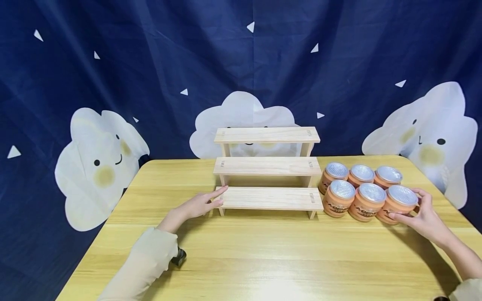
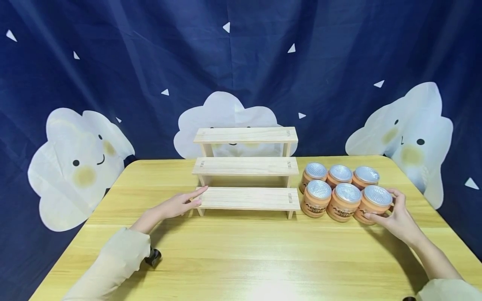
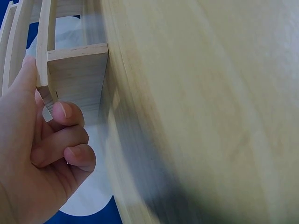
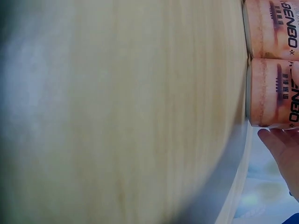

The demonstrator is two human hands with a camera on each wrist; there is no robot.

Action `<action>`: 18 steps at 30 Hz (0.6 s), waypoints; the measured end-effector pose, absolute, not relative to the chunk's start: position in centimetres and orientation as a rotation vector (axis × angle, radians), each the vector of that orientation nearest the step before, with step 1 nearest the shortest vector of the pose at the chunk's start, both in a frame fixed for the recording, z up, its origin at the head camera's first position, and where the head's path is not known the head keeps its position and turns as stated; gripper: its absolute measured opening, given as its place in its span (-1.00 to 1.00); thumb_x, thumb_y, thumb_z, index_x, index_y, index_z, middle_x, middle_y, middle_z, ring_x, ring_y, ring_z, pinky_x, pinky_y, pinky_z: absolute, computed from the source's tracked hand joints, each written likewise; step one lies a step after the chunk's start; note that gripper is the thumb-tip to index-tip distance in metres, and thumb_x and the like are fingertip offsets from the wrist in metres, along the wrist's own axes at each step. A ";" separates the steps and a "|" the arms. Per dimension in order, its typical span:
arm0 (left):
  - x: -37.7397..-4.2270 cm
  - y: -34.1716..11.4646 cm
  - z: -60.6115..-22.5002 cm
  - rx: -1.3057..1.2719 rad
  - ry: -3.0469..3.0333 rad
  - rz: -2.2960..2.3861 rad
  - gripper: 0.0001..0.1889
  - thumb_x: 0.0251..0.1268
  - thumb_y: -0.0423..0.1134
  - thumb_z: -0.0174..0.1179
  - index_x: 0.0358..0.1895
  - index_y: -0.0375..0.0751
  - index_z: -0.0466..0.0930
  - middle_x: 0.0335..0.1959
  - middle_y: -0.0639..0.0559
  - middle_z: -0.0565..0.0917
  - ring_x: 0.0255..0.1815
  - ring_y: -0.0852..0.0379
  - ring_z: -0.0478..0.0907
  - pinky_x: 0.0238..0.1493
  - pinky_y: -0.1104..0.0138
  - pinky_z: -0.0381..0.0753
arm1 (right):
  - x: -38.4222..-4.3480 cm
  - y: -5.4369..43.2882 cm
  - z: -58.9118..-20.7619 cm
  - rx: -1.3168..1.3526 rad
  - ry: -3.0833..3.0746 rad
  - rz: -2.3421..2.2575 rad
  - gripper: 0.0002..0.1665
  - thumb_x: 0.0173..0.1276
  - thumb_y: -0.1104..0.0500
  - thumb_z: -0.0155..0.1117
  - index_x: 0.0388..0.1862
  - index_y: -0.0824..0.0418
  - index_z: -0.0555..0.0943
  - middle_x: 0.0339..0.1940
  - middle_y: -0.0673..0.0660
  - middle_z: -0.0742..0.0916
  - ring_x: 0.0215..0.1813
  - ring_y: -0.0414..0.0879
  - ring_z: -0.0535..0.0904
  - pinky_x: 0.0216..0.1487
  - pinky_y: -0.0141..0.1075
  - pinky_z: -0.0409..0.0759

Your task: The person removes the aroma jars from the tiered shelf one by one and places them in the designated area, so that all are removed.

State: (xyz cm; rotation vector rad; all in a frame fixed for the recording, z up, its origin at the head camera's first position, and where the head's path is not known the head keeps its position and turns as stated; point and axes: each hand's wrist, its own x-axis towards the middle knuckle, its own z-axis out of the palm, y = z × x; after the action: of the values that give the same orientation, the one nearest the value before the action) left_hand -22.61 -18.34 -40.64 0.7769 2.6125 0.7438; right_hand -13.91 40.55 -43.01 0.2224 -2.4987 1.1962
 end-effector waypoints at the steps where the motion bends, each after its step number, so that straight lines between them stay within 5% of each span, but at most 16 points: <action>1: -22.6 -18.3 -40.6 0.778 2.614 0.743 -0.38 0.37 0.17 -0.17 0.44 0.14 -0.03 0.27 -0.13 0.35 -0.77 0.21 0.19 -0.04 0.14 0.33 | -13.9 40.5 -43.0 0.217 -2.508 1.194 -0.05 -0.04 0.54 0.32 0.21 0.27 -0.04 -0.08 -0.28 0.22 -0.13 -0.64 0.22 -0.19 -0.78 0.21; 6: -22.7 -18.3 -40.6 0.777 2.616 0.736 -0.38 0.37 0.16 -0.17 0.44 0.13 -0.03 0.27 -0.12 0.35 -0.75 0.21 0.21 -0.04 0.14 0.32 | -13.7 40.8 -42.7 0.225 -2.556 1.205 -0.07 0.01 0.51 0.30 0.22 0.29 -0.06 -0.05 -0.25 0.20 -0.14 -0.66 0.19 -0.24 -0.75 0.26; 11: -22.8 -18.4 -40.6 0.771 2.631 0.715 -0.38 0.37 0.17 -0.18 0.44 0.16 -0.04 0.29 -0.11 0.33 -0.63 0.19 0.32 -0.02 0.12 0.31 | -13.7 41.8 -42.6 0.272 -2.552 1.231 -0.07 0.01 0.52 0.30 0.23 0.17 -0.02 -0.03 0.01 0.27 -0.14 -0.66 0.21 -0.27 -0.75 0.33; 18: -22.7 -18.7 -40.5 0.773 2.667 0.672 -0.38 0.37 0.19 -0.21 0.44 0.16 -0.04 0.31 -0.11 0.29 -0.15 0.03 0.50 0.09 0.05 0.31 | -13.5 41.3 -40.4 0.328 -2.485 1.206 -0.04 0.04 0.55 0.27 0.27 0.00 0.04 -0.09 -0.30 0.34 -0.12 -0.66 0.26 -0.27 -0.75 0.31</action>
State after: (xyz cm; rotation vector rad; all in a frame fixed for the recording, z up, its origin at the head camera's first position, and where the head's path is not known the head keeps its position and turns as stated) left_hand -22.72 -18.73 -40.50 0.7733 2.6668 0.6721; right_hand -13.51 41.33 -40.41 0.3278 -2.4850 1.2064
